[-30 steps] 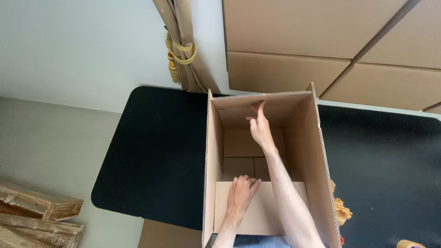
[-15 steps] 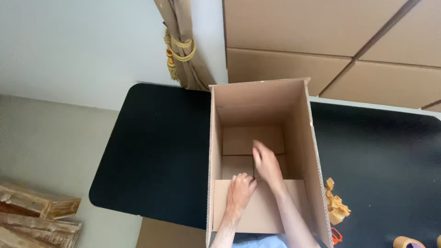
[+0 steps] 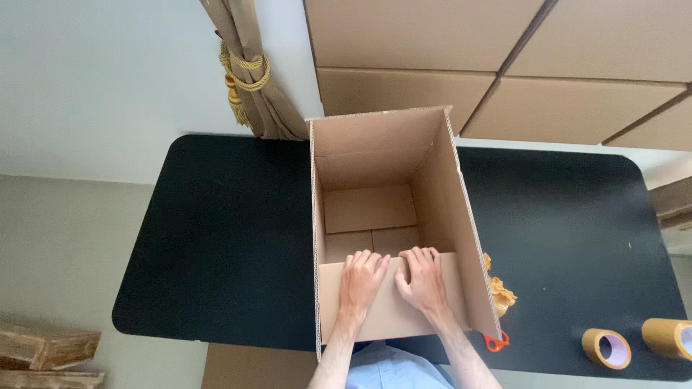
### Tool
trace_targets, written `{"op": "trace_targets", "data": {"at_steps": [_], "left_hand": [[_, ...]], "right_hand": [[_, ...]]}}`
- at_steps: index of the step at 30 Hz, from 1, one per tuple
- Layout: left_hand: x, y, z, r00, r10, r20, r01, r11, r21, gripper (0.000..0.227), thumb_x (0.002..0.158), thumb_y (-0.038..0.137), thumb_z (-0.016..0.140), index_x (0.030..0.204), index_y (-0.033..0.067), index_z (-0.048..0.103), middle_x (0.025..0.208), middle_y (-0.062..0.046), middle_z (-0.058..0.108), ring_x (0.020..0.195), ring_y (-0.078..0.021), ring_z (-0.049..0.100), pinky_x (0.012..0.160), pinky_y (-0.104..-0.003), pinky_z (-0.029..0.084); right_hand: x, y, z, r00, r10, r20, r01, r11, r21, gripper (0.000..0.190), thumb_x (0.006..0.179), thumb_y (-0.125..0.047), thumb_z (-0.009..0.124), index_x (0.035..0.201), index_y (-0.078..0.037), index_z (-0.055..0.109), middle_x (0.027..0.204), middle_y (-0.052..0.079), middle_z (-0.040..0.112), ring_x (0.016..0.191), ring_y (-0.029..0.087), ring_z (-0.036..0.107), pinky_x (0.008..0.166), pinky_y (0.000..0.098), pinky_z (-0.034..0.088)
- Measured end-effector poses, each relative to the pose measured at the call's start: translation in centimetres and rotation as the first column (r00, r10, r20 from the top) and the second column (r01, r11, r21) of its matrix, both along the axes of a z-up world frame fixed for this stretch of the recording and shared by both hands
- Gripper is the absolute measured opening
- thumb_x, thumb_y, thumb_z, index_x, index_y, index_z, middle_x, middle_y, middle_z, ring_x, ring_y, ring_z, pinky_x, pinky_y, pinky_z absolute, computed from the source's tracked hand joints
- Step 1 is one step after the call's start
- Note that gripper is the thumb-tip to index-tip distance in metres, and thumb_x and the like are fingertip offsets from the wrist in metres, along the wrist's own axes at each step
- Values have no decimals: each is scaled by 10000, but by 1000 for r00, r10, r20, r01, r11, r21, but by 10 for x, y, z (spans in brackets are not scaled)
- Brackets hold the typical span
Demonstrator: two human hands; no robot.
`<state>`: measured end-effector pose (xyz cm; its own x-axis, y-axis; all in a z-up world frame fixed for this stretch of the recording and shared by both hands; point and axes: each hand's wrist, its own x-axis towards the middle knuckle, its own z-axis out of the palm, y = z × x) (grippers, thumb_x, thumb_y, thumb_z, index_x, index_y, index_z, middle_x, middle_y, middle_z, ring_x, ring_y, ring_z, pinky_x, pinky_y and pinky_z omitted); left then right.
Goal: The person peels the packing tape off a cardboard box and unfolds it to flatten it on the table.
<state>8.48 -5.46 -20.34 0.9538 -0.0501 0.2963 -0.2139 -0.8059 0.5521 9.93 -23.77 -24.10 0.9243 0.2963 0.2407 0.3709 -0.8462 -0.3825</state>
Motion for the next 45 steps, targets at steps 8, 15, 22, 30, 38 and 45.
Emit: {"op": "trace_targets", "data": {"at_steps": [8,15,22,30,38,45], "left_hand": [[-25,-6,29,900,0,435,-78,984,161,291,1019,439,620,814,232,619,686,54,506,664,-117,570,733,-249,475],[-79,-6,69,796,-38,604,-96,978,188,205,1021,357,626,904,198,683,799,75,652,706,-108,591,797,-286,388],[-145,-3,56,656,-65,752,-158,962,221,267,1024,416,568,871,250,710,813,97,653,746,-100,655,763,-231,394],[-127,-24,80,781,-11,625,-145,969,198,209,1023,355,543,885,251,661,850,110,661,786,-90,629,828,-268,352],[-117,-85,156,976,19,218,4,994,-105,205,978,312,610,1072,147,685,989,-29,695,890,-262,623,854,-411,442],[-70,-145,176,836,-244,-491,178,968,-177,598,1058,593,309,960,38,508,714,-180,664,687,-420,657,628,-504,475]], "right_hand": [[-29,-12,52,956,97,276,-144,977,155,415,749,-225,729,1146,-137,649,1024,41,623,1069,231,586,1142,474,306],[-88,-10,74,876,50,481,-135,980,144,211,968,-295,589,1119,-158,643,1087,11,647,1047,232,591,1093,428,302],[-156,-26,2,670,4,742,-71,996,58,152,1002,-300,564,1025,-243,703,1028,-44,661,941,150,629,1094,359,237],[-138,-31,57,782,28,622,-62,997,33,229,975,-282,652,1188,-203,682,1194,-46,681,1131,161,653,1119,378,299],[-153,-68,57,802,-178,570,-55,929,367,262,1052,-235,482,1263,-94,550,1337,150,565,1288,338,568,1273,546,269],[-149,-65,79,871,-432,-233,427,433,794,532,1072,-323,319,1522,-42,361,1640,130,330,1522,242,325,1211,407,286]]}}
